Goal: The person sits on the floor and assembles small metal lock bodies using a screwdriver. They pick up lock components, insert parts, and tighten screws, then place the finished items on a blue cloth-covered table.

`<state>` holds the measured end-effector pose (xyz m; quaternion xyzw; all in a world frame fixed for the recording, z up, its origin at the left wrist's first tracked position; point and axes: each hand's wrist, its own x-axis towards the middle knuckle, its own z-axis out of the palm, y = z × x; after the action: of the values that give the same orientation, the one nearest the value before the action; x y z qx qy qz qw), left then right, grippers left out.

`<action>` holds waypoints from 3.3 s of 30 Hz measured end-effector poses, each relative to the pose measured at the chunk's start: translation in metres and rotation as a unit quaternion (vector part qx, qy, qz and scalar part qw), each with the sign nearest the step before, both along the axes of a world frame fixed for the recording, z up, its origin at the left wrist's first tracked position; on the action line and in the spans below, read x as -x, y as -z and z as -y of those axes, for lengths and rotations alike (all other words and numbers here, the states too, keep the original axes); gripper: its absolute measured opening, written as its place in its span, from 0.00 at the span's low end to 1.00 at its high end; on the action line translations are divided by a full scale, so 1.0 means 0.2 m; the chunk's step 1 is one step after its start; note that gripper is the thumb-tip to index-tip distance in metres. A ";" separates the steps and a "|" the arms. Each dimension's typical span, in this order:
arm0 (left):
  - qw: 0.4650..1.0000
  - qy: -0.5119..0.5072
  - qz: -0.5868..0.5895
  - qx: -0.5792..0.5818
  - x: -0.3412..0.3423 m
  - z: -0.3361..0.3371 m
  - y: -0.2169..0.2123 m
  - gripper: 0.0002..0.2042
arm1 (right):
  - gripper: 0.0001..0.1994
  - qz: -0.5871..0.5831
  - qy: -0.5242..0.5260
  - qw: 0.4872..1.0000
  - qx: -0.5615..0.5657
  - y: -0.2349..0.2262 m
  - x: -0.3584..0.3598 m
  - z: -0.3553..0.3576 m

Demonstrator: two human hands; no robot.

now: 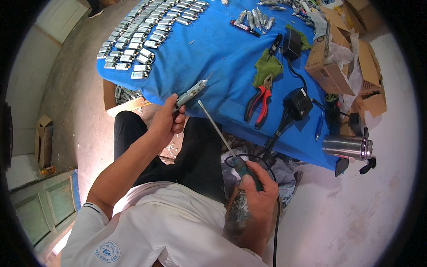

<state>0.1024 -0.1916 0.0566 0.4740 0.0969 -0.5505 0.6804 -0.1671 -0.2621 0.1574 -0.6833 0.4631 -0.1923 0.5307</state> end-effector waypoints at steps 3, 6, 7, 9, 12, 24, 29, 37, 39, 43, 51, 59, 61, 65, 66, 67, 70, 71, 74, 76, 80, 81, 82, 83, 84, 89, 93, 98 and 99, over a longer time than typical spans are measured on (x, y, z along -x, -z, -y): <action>1.000 0.002 0.015 -0.003 0.00 0.00 -0.01 0.20 | 0.16 0.002 -0.004 1.000 -0.007 0.01 -0.01 -0.01; 1.000 -0.023 0.014 -0.015 0.01 0.01 -0.03 0.20 | 0.16 -0.016 -0.029 0.999 0.015 0.04 0.00 -0.01; 1.000 -0.018 0.017 -0.012 0.02 0.01 -0.02 0.20 | 0.16 -0.023 -0.034 0.999 0.024 0.04 0.01 -0.01; 1.000 -0.011 0.024 -0.008 0.01 0.00 -0.02 0.20 | 0.17 -0.026 -0.040 0.998 0.037 0.05 0.00 -0.01; 0.999 0.000 0.045 0.009 0.02 0.01 0.00 0.20 | 0.17 -0.021 -0.041 0.998 0.048 0.05 -0.01 -0.03; 0.998 0.018 0.065 0.013 0.04 0.01 0.01 0.20 | 0.19 -0.025 -0.017 0.999 0.026 0.09 -0.01 -0.03; 0.999 0.015 0.047 0.018 0.05 0.01 0.01 0.20 | 0.18 0.065 0.087 0.987 -0.120 0.09 -0.01 -0.02; 1.000 0.010 0.004 0.020 0.13 -0.03 -0.01 0.20 | 0.11 0.168 0.092 0.969 -0.156 0.27 -0.31 0.01; 1.000 0.014 0.003 0.009 0.16 -0.07 -0.02 0.20 | 0.12 0.159 0.066 0.978 -0.120 0.34 -0.44 -0.01; 0.999 0.038 -0.032 0.004 0.23 -0.15 -0.02 0.19 | 0.13 0.203 0.071 0.966 -0.145 0.43 -0.59 -0.05; 0.986 0.135 -0.066 0.076 0.32 -0.23 -0.01 0.21 | 0.15 0.238 0.061 0.947 -0.207 0.45 -0.67 -0.09; 0.987 0.107 -0.088 0.078 0.31 -0.21 -0.05 0.22 | 0.15 0.258 0.036 0.937 -0.233 0.46 -0.69 -0.06; 0.986 0.115 -0.092 0.079 0.29 -0.20 -0.05 0.22 | 0.15 0.257 0.026 0.938 -0.233 0.47 -0.69 -0.04; 0.990 0.108 -0.071 0.060 0.28 -0.19 -0.05 0.23 | 0.14 0.252 0.018 0.937 -0.241 0.45 -0.72 -0.02; 0.990 0.109 -0.072 0.058 0.28 -0.18 -0.05 0.23 | 0.14 0.246 0.018 0.939 -0.238 0.44 -0.72 -0.02; 0.990 0.111 -0.074 0.055 0.27 -0.18 -0.05 0.24 | 0.14 0.240 0.019 0.942 -0.235 0.44 -0.73 -0.02; 0.990 0.107 -0.084 0.043 0.28 -0.18 -0.05 0.24 | 0.13 0.205 0.032 0.956 -0.206 0.43 -0.74 -0.02; 0.990 0.104 -0.088 0.038 0.28 -0.18 -0.05 0.24 | 0.14 0.199 0.038 0.959 -0.196 0.44 -0.74 -0.02; 0.989 0.100 -0.107 0.036 0.27 -0.18 -0.04 0.23 | 0.16 0.192 0.051 0.965 -0.171 0.45 -0.75 -0.03; 0.989 0.096 -0.110 0.035 0.26 -0.17 -0.04 0.23 | 0.17 0.203 0.055 0.965 -0.159 0.47 -0.76 -0.04; 0.988 0.092 -0.116 0.035 0.26 -0.18 -0.04 0.23 | 0.18 0.188 0.048 0.968 -0.161 0.46 -0.76 -0.04; 0.988 0.092 -0.116 0.036 0.26 -0.18 -0.04 0.23 | 0.18 0.189 0.048 0.968 -0.160 0.46 -0.76 -0.04; 0.988 0.092 -0.116 0.037 0.25 -0.17 -0.04 0.23 | 0.18 0.190 0.048 0.968 -0.158 0.47 -0.76 -0.03; 0.988 0.092 -0.116 0.038 0.25 -0.17 -0.04 0.23 | 0.18 0.189 0.048 0.968 -0.159 0.47 -0.76 -0.03; 0.987 0.094 -0.119 0.047 0.25 -0.18 -0.04 0.23 | 0.18 0.189 0.048 0.968 -0.159 0.48 -0.76 -0.03; 0.985 0.087 -0.126 0.075 0.23 -0.19 -0.02 0.23 | 0.15 0.179 0.070 0.971 -0.144 0.48 -0.72 -0.03; 0.988 0.077 -0.110 0.082 0.20 -0.19 -0.01 0.23 | 0.16 0.082 0.043 0.995 -0.027 0.39 -0.53 -0.04; 0.986 0.071 -0.124 0.087 0.15 -0.14 0.02 0.23 | 0.18 -0.001 0.029 0.999 -0.023 0.26 -0.18 -0.10; 0.987 0.061 -0.120 0.084 0.14 -0.13 0.02 0.23 | 0.18 -0.023 0.020 0.999 -0.032 0.23 -0.12 -0.10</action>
<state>0.0743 -0.1648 0.0517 0.3508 0.1022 -0.6498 0.6665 -0.1440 -0.2414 0.1112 -0.6611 0.4949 -0.1722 0.5370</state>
